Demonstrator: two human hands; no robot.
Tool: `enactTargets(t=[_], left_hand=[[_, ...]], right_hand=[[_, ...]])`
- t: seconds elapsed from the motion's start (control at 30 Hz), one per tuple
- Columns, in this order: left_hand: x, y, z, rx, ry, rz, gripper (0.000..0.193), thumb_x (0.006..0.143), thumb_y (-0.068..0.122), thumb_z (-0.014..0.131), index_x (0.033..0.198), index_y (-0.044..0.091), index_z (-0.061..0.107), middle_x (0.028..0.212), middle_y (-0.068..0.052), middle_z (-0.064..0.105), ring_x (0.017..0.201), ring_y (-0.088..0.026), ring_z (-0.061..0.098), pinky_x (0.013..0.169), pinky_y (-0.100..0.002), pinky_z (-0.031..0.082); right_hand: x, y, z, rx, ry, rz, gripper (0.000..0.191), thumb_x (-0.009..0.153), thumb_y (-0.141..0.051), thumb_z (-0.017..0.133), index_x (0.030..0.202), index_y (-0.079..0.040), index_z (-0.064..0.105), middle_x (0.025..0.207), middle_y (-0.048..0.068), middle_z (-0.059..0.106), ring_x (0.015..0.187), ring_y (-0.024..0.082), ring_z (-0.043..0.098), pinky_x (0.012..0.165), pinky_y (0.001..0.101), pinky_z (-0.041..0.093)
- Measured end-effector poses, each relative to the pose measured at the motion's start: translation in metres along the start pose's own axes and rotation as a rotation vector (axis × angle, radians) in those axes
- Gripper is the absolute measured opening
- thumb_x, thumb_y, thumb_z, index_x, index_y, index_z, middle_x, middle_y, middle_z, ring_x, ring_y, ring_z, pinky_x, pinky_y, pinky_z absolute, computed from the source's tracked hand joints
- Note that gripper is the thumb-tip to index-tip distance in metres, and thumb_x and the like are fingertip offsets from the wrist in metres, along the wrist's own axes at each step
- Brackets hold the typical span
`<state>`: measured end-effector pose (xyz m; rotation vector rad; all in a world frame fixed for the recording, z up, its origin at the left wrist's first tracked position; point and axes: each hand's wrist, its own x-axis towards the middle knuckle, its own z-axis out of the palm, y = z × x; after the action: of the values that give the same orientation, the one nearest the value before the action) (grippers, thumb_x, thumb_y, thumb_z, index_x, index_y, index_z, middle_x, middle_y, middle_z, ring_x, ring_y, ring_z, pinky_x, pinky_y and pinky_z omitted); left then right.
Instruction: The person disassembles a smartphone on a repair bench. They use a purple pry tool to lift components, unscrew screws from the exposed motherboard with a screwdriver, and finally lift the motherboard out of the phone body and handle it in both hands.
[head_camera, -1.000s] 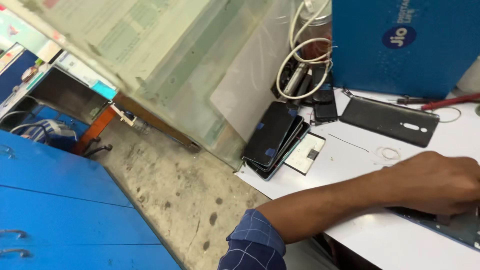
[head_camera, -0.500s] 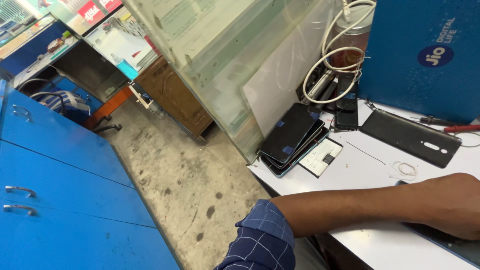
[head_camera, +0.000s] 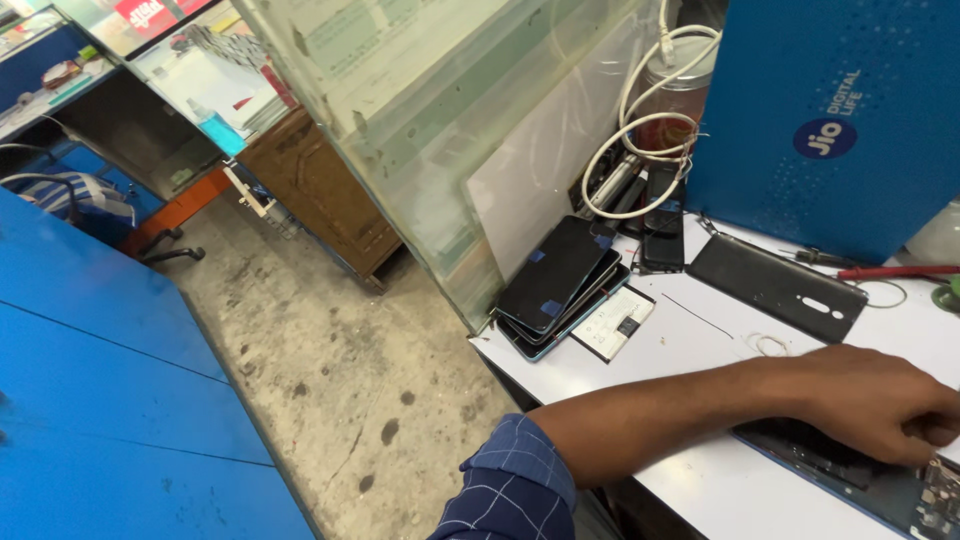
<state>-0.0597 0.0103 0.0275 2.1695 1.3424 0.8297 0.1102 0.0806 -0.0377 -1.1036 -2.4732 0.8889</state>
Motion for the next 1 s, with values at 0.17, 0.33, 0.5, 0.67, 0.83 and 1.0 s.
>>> enactTargets(t=[0.17,0.33,0.5,0.67,0.83,1.0], left_hand=[[0.000,0.007,-0.005,-0.005,-0.022,-0.041,0.016,0.076,0.032,0.067,0.085,0.023,0.077,0.068,0.008,0.071,0.067,-0.013,0.071,0.056,-0.037,0.051],[-0.005,0.012,-0.011,-0.008,-0.006,-0.042,0.018,0.076,0.028,0.067,0.089,0.019,0.075,0.068,0.006,0.074,0.070,-0.013,0.070,0.058,-0.035,0.053],[-0.001,0.012,-0.007,0.010,-0.029,-0.100,0.017,0.073,0.024,0.067,0.086,0.017,0.075,0.074,0.003,0.077,0.074,-0.014,0.071,0.062,-0.035,0.056],[-0.004,0.016,-0.008,0.017,0.017,-0.096,0.015,0.071,0.022,0.068,0.083,0.014,0.073,0.077,-0.002,0.075,0.075,-0.019,0.073,0.066,-0.037,0.056],[-0.004,0.023,-0.010,0.016,0.031,-0.088,0.011,0.073,0.016,0.067,0.081,0.010,0.072,0.078,-0.007,0.073,0.076,-0.024,0.072,0.067,-0.041,0.055],[-0.003,0.030,-0.010,0.007,0.073,-0.062,0.017,0.073,0.014,0.066,0.087,0.008,0.074,0.086,-0.012,0.074,0.083,-0.030,0.072,0.073,-0.042,0.056]], right_hand=[[-0.012,-0.002,-0.008,0.025,0.023,0.013,0.030,0.108,-0.018,0.055,0.125,0.005,0.064,0.090,0.021,0.069,0.071,0.027,0.069,0.067,0.0418,0.058],[-0.022,-0.023,-0.023,0.066,0.071,0.018,0.032,0.110,-0.019,0.054,0.128,0.006,0.063,0.090,0.022,0.069,0.069,0.027,0.069,0.065,0.0418,0.059],[-0.031,-0.042,-0.042,0.159,0.183,-0.024,0.034,0.112,-0.019,0.052,0.131,0.007,0.062,0.089,0.023,0.069,0.067,0.028,0.069,0.063,0.0418,0.060],[-0.047,-0.054,-0.073,-0.110,0.123,0.136,0.032,0.118,-0.016,0.046,0.105,0.006,0.064,0.075,0.026,0.061,0.050,0.033,0.061,0.044,0.0459,0.054],[-0.058,-0.054,-0.095,-0.048,0.476,-0.302,0.024,0.116,-0.006,0.055,0.094,0.003,0.059,0.089,0.015,0.059,0.073,0.020,0.056,0.067,0.0312,0.046],[-0.059,-0.045,-0.096,0.001,0.586,-0.352,0.024,0.108,0.003,0.062,0.085,0.004,0.052,0.091,0.014,0.061,0.074,0.020,0.054,0.070,0.0305,0.044]])
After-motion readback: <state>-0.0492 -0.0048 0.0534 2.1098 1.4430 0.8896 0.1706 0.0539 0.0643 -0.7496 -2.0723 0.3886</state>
